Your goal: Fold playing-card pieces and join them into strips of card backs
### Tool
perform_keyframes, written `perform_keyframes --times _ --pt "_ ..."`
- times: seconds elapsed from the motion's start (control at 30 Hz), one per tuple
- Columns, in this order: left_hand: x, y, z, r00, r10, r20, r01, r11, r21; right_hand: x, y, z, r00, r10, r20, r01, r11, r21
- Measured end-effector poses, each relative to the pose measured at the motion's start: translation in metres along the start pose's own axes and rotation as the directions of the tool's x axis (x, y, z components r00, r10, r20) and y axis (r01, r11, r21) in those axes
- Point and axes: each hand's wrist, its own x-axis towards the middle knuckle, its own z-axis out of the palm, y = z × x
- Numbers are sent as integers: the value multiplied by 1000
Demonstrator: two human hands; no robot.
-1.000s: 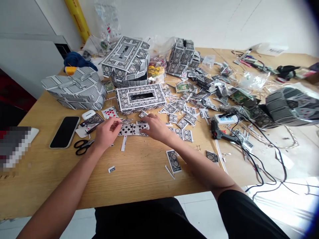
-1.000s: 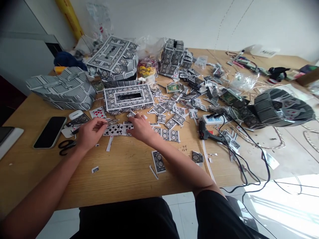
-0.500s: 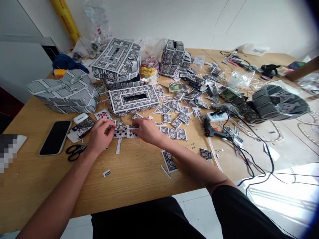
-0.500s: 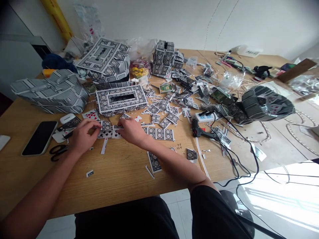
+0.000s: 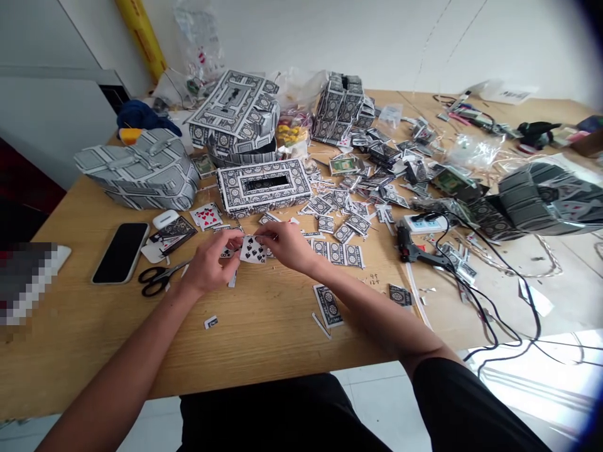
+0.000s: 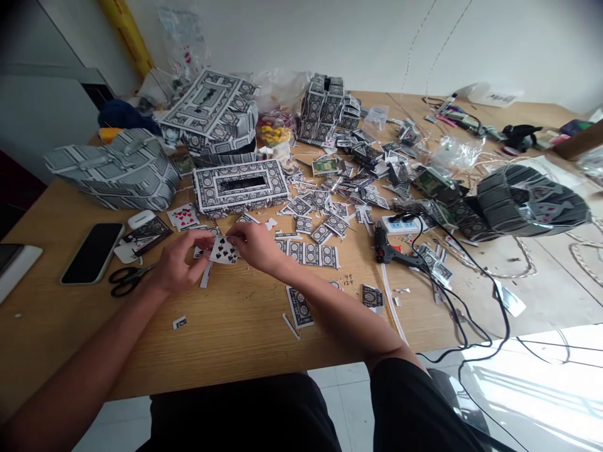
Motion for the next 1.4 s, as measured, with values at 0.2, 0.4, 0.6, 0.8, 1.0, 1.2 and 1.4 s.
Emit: perform_keyframes --times 0.2,0.4,0.6,0.8,1.0,1.2,1.4 --pt "1 0 -2 1000 -13 -8 13 999 -44 2 2 0 999 44 27 -46 995 90" --pt "2 2 -1 954 -297 39 292 895 -336 2 2 4 999 35 36 -44 964 261" --pt "8 8 0 910 -390 143 413 811 -415 -6 -2 13 993 -114 -30 118 965 233" --pt "11 4 -3 907 -402 125 413 793 -448 -9 -10 11 991 -123 52 107 965 241" --pt "7 0 -1 925 -365 108 376 835 -401 -6 -5 12 996 -34 84 17 980 199" --pt "4 -4 4 941 -323 101 338 887 -316 -8 -9 13 998 -7 69 0 996 93" --pt "4 -7 3 958 -282 53 287 936 -203 -9 -11 14 996 13 86 -14 1000 18"
